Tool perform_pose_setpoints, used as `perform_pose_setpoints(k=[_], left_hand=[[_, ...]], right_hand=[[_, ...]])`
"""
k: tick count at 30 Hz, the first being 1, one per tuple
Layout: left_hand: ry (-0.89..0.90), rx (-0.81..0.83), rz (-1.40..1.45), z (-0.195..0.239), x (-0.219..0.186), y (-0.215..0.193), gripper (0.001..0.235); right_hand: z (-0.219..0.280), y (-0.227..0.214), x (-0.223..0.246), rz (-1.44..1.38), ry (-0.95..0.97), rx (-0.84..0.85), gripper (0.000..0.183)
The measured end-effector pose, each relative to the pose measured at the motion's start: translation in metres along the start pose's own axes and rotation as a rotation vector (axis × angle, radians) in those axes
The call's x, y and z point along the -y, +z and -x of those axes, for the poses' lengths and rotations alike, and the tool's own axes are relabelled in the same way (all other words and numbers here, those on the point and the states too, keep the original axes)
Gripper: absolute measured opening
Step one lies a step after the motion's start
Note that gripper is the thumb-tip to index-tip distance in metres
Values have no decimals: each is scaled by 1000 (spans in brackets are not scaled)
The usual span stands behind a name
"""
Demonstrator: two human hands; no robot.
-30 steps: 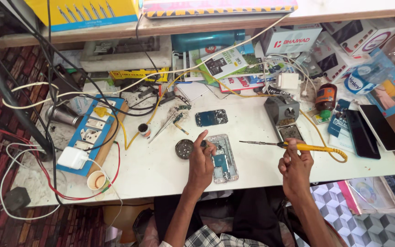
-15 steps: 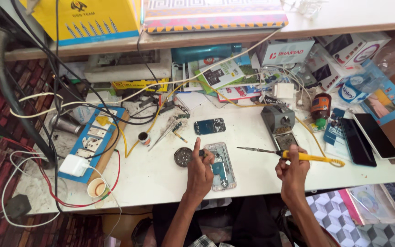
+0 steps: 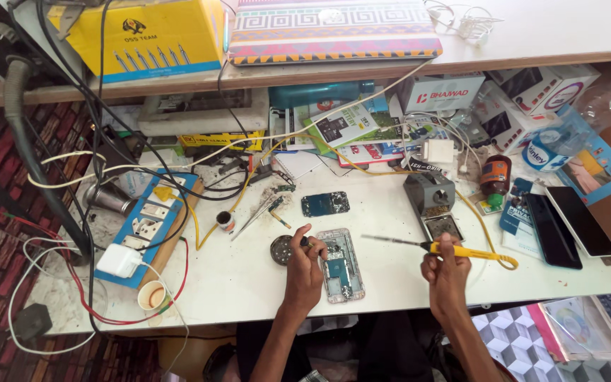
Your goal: The person uses a soldering iron and tweezers to work on a smartphone motherboard. They repeatedly apply heat to specific points on the circuit board while holding it steady.
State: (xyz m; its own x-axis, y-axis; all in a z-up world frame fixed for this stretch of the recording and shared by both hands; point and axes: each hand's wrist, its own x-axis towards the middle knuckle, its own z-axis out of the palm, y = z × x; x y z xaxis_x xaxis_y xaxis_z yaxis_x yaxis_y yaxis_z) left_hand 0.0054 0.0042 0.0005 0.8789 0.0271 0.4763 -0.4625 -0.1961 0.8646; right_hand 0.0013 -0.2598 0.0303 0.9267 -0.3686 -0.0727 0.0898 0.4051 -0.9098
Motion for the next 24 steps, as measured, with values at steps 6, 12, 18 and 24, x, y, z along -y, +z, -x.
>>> perform_pose_setpoints(k=[6,12,18,24], left_hand=[[82,16,-16,2,-1,0,37],[-10,-25,34,1,3,1,33],[72,-16,20,4,-2,0,33],[-15,-27,27,1,-7,0,32]], right_hand=[[0,7,-18,84,25,39,27],[0,5,-34,152,17,-5,24],[-2,-4,-48,26,-63,70,35],[5,-3,-47,139,-98,29,31]])
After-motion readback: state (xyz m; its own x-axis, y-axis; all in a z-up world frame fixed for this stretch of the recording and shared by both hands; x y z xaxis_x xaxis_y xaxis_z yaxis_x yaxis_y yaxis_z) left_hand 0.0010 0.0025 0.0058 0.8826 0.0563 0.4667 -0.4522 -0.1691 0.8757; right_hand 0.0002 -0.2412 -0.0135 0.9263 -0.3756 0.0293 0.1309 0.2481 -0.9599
